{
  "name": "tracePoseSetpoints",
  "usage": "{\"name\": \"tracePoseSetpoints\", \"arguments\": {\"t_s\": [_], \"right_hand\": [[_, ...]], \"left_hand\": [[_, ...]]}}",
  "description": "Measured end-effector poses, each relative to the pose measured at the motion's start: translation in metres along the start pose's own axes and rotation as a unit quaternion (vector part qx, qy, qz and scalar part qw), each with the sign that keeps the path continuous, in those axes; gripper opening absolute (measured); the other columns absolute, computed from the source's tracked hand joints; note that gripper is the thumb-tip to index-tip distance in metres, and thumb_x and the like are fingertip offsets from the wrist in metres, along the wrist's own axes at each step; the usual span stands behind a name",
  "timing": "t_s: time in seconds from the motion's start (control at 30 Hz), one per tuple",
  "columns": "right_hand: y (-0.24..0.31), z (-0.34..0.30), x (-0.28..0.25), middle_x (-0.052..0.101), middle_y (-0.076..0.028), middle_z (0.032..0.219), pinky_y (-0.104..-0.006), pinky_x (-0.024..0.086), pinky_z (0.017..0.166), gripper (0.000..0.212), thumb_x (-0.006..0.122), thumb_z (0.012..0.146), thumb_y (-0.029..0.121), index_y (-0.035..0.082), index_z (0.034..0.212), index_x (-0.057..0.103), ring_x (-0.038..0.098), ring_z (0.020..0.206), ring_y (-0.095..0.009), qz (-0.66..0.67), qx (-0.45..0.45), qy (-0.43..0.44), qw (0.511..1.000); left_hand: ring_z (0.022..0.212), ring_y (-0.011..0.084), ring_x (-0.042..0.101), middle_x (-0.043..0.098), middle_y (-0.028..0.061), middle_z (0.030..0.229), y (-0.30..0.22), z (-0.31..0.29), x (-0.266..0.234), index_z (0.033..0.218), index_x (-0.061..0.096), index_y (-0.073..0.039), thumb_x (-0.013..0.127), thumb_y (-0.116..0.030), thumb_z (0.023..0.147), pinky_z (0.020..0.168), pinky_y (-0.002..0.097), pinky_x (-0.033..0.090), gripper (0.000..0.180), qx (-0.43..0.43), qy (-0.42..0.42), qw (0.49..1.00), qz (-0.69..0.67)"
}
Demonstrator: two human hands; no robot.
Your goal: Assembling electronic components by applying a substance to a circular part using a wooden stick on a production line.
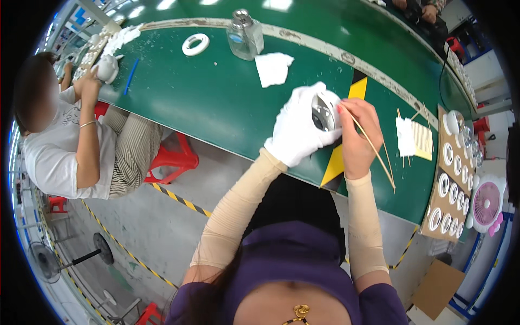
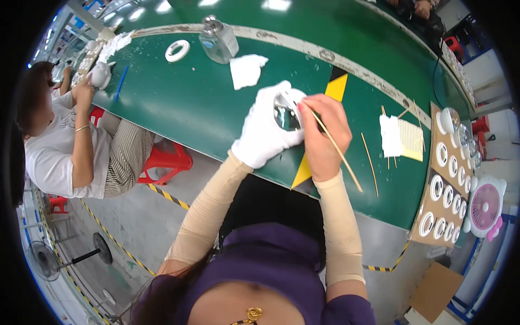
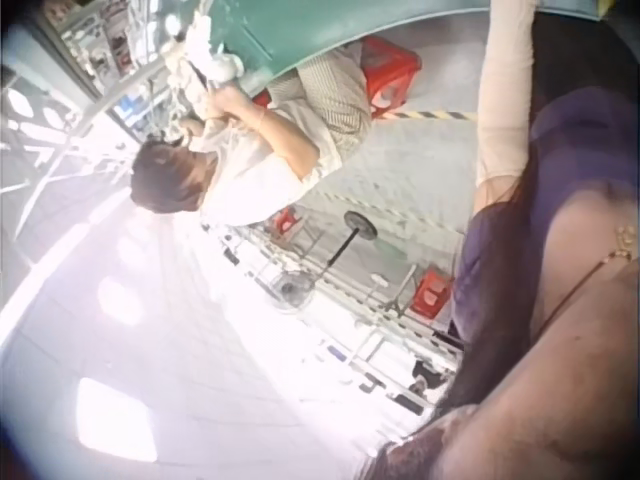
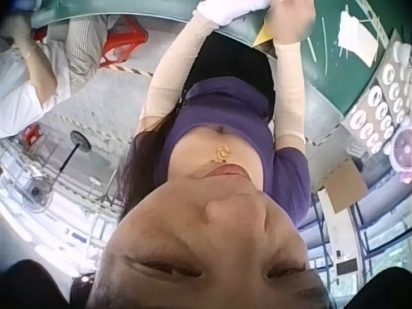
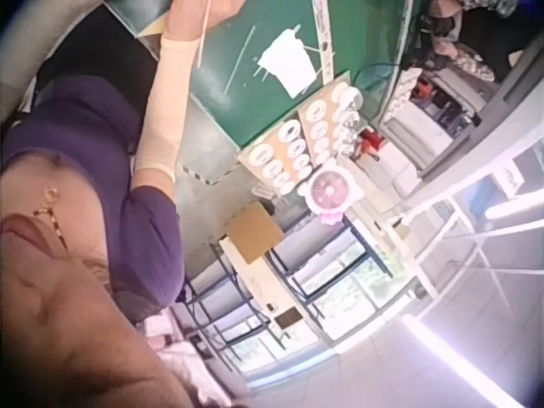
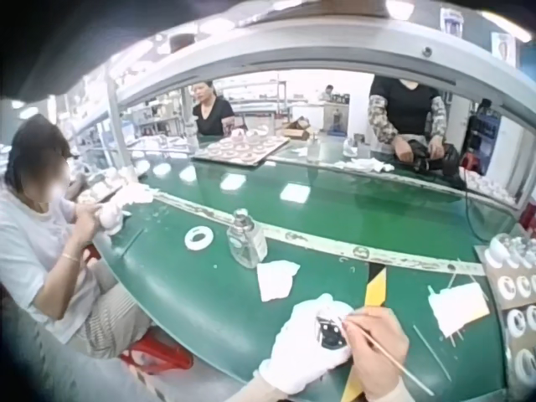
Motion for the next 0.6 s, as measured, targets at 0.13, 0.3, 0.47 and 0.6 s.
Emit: {"name": "tracePoseSetpoints", "arguments": {"t_s": [0.13, 0.3, 0.47, 0.6], "right_hand": [[-0.022, -0.001, -0.022, 0.065, -0.005, 0.086, -0.0242, 0.048, 0.073, 0.004, 0.064, 0.088, 0.000, -0.004, 0.090, 0.064, 0.060, 0.079, -0.013, 0.043, 0.158, 0.013, 0.986], [-0.052, -0.028, -0.040, 0.064, -0.006, 0.081, -0.0244, 0.050, 0.067, 0.005, 0.063, 0.088, 0.001, -0.002, 0.090, 0.060, 0.061, 0.071, -0.011, 0.154, 0.270, 0.010, 0.951], [-0.055, -0.047, -0.042, 0.065, -0.008, 0.086, -0.0264, 0.055, 0.070, 0.008, 0.061, 0.091, 0.002, -0.003, 0.096, 0.060, 0.065, 0.074, -0.014, 0.215, 0.287, 0.027, 0.933], [-0.052, -0.051, -0.043, 0.067, -0.009, 0.086, -0.0265, 0.055, 0.070, 0.010, 0.062, 0.092, 0.004, -0.004, 0.098, 0.060, 0.066, 0.074, -0.015, 0.238, 0.276, 0.000, 0.931]], "left_hand": [[0.112, 0.0344, 0.056, 0.052, 0.0184, 0.126, -0.015, 0.000, -0.001, 0.133, 0.047, -0.006, 0.083, -0.031, 0.066, 0.094, 0.0413, 0.047, 0.081, 0.033, 0.004, 0.999, 0.016], [0.110, 0.0338, 0.058, 0.051, 0.0183, 0.126, -0.015, -0.009, 0.007, 0.134, 0.042, -0.003, 0.088, -0.030, 0.064, 0.093, 0.0409, 0.049, 0.088, 0.030, 0.012, 0.998, 0.063], [0.110, 0.0353, 0.057, 0.051, 0.0207, 0.123, -0.017, -0.013, 0.000, 0.136, 0.040, -0.003, 0.089, -0.030, 0.064, 0.092, 0.0413, 0.049, 0.091, 0.020, 0.013, 0.996, 0.081], [0.112, 0.0346, 0.057, 0.051, 0.0205, 0.125, -0.018, -0.010, -0.004, 0.136, 0.040, -0.002, 0.089, -0.031, 0.064, 0.094, 0.0403, 0.049, 0.091, 0.005, 0.018, 0.996, 0.083]]}}
Point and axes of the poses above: each hand's wrist, its own z-axis towards the middle knuckle, its own x-axis out of the palm, y = z × x, the point moved 5 cm from there along z, towards the middle knuckle
